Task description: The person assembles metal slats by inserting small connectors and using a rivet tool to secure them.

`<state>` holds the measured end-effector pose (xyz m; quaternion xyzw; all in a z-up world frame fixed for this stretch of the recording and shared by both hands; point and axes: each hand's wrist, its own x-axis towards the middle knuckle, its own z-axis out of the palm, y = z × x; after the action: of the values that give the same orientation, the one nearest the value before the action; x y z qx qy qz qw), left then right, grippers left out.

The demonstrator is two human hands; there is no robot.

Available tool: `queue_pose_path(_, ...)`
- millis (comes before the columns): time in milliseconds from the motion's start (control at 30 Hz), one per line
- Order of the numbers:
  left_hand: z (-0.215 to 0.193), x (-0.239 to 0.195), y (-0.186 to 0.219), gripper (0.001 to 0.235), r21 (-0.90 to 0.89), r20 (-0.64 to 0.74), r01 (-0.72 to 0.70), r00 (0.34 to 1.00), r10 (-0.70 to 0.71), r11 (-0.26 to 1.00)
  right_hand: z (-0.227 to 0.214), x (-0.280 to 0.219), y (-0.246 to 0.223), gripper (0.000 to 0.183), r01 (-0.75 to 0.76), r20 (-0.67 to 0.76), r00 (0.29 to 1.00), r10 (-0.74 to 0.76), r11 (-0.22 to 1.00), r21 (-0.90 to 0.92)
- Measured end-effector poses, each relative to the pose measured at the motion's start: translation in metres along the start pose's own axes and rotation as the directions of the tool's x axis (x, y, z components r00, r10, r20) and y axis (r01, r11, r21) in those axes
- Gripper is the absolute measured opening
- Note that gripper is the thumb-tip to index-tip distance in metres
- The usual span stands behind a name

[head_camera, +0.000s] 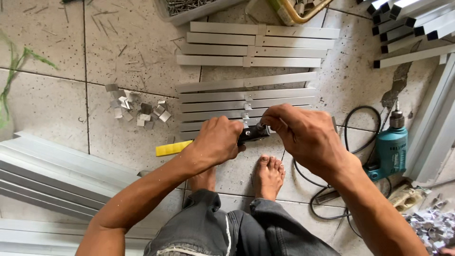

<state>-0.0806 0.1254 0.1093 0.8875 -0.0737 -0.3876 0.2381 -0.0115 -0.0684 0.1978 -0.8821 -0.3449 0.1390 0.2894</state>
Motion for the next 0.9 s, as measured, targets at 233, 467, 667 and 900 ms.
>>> queue_pose_path(233, 0.002, -0.003, 0.002, 0.030, 0.023, -0.038, -0.017, 0.999, 0.017, 1.000, 0.000, 0.002, -0.003, 0.008, -0.057, 0.048, 0.997, 0.057, 0.998, 0.004)
queue_pose_path(467, -0.031, -0.014, 0.013, 0.055, -0.150, 0.089, 0.097, 0.992, -0.084, 0.984, -0.005, 0.012, -0.015, 0.013, -0.050, 0.140, 0.989, 0.036, 0.994, 0.101)
queue_pose_path(667, -0.017, 0.000, 0.010, 0.042, -0.439, -0.505, -0.466, 0.835, 0.217, 0.769, 0.050, -0.040, 0.038, 0.112, -0.257, 0.264, 0.960, 0.097, 0.682, 0.685)
queue_pose_path(900, -0.003, 0.050, 0.020, 0.046, -0.508, -0.676, -0.599, 0.723, 0.144, 0.619, 0.071, -0.041, 0.003, 0.034, -0.493, 0.213, 0.738, 0.640, 0.297, 0.818)
